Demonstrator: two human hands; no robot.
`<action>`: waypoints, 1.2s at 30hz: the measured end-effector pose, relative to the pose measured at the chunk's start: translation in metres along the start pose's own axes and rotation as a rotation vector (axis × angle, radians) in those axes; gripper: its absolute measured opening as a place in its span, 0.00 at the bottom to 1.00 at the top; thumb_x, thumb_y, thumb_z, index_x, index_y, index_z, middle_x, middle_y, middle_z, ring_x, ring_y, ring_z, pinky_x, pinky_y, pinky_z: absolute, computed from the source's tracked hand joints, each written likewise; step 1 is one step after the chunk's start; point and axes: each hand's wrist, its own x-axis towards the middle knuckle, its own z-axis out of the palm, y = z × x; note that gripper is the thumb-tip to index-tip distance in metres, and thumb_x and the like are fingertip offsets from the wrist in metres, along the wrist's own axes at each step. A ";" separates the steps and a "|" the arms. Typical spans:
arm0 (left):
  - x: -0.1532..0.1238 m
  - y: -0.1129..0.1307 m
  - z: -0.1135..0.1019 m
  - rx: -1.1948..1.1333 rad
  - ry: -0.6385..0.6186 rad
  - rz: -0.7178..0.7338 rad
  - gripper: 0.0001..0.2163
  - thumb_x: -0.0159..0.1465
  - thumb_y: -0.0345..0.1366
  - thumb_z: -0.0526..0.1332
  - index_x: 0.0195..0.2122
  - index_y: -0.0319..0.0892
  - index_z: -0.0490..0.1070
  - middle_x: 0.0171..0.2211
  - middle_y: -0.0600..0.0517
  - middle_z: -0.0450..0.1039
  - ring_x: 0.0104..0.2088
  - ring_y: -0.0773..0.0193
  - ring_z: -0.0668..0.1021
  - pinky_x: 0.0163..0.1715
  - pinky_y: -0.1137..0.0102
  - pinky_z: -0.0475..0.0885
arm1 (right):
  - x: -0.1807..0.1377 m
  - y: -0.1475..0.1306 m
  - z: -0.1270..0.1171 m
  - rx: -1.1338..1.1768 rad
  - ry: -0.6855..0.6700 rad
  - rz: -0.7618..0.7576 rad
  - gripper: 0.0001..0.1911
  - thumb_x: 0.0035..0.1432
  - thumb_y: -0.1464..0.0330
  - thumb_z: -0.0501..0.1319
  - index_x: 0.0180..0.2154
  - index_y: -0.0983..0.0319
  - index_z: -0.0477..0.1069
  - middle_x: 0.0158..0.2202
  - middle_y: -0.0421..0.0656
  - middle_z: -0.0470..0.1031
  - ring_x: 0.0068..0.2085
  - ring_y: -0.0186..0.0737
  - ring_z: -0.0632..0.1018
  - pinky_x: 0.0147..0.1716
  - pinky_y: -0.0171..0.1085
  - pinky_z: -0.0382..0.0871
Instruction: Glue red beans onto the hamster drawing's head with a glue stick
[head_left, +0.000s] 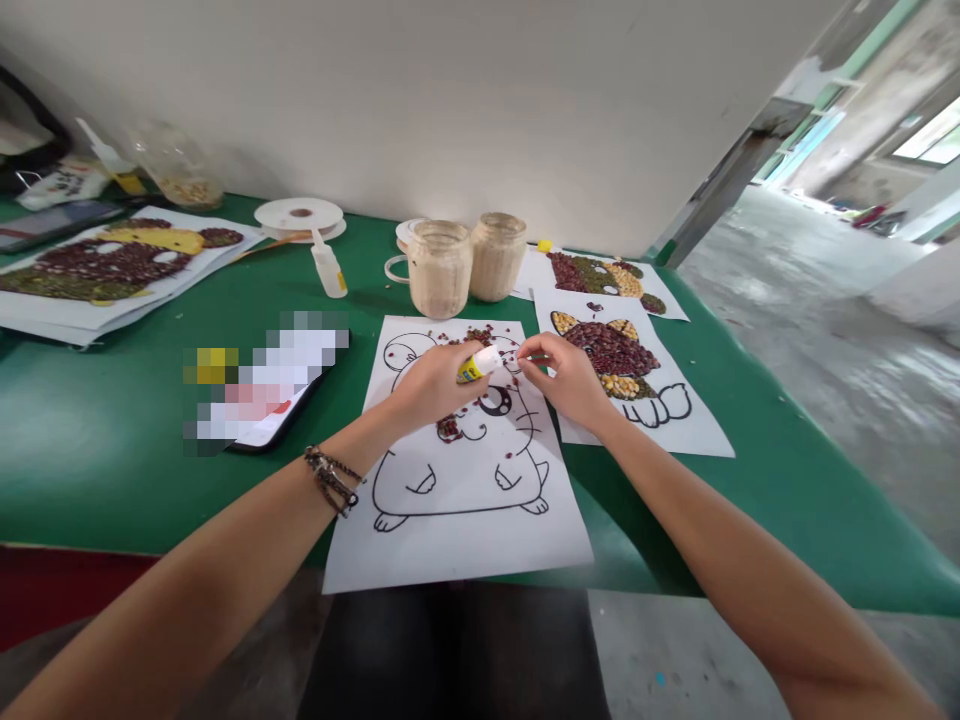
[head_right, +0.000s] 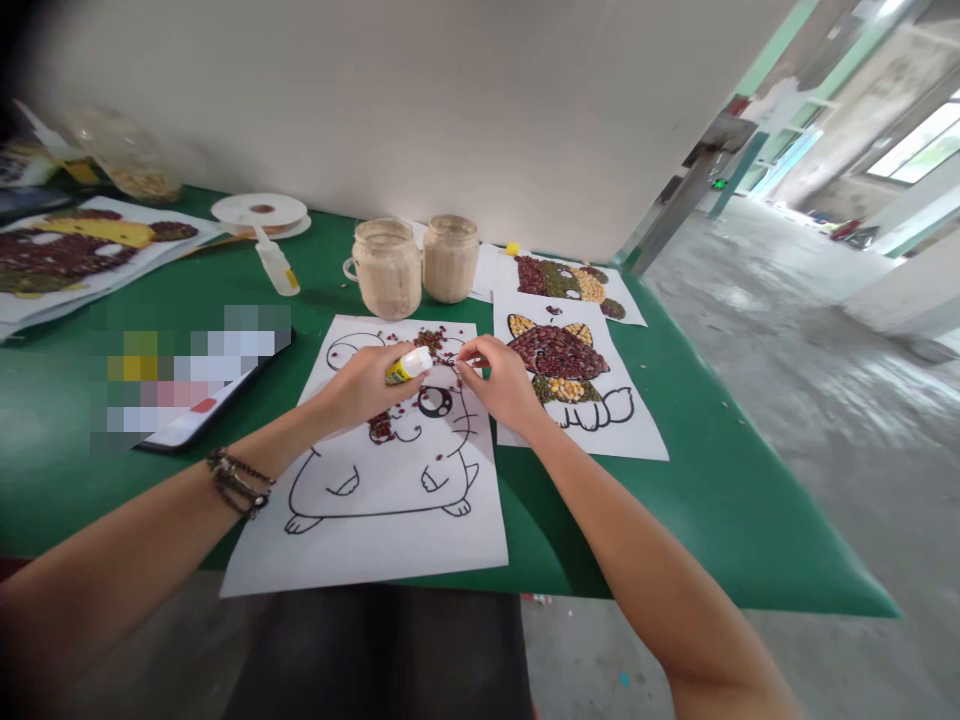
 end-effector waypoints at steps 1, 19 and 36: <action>0.000 0.000 0.000 -0.005 0.001 -0.001 0.04 0.54 0.35 0.55 0.27 0.40 0.63 0.19 0.56 0.62 0.20 0.71 0.63 0.20 0.74 0.57 | 0.000 0.001 0.001 0.049 0.002 0.005 0.02 0.50 0.70 0.54 0.29 0.62 0.64 0.31 0.42 0.69 0.33 0.34 0.71 0.33 0.35 0.65; -0.001 0.005 -0.004 -0.002 -0.004 -0.018 0.03 0.52 0.34 0.54 0.26 0.41 0.63 0.19 0.56 0.63 0.20 0.71 0.64 0.21 0.74 0.58 | -0.006 -0.027 -0.010 0.146 0.188 -0.258 0.02 0.50 0.71 0.58 0.26 0.60 0.68 0.26 0.39 0.70 0.28 0.31 0.71 0.27 0.33 0.66; -0.002 0.016 -0.006 0.009 -0.093 0.026 0.02 0.49 0.31 0.54 0.24 0.40 0.63 0.18 0.57 0.63 0.20 0.70 0.65 0.20 0.74 0.57 | -0.008 -0.029 -0.006 -0.314 0.142 -0.574 0.06 0.56 0.72 0.52 0.30 0.61 0.67 0.28 0.41 0.71 0.32 0.31 0.72 0.32 0.33 0.68</action>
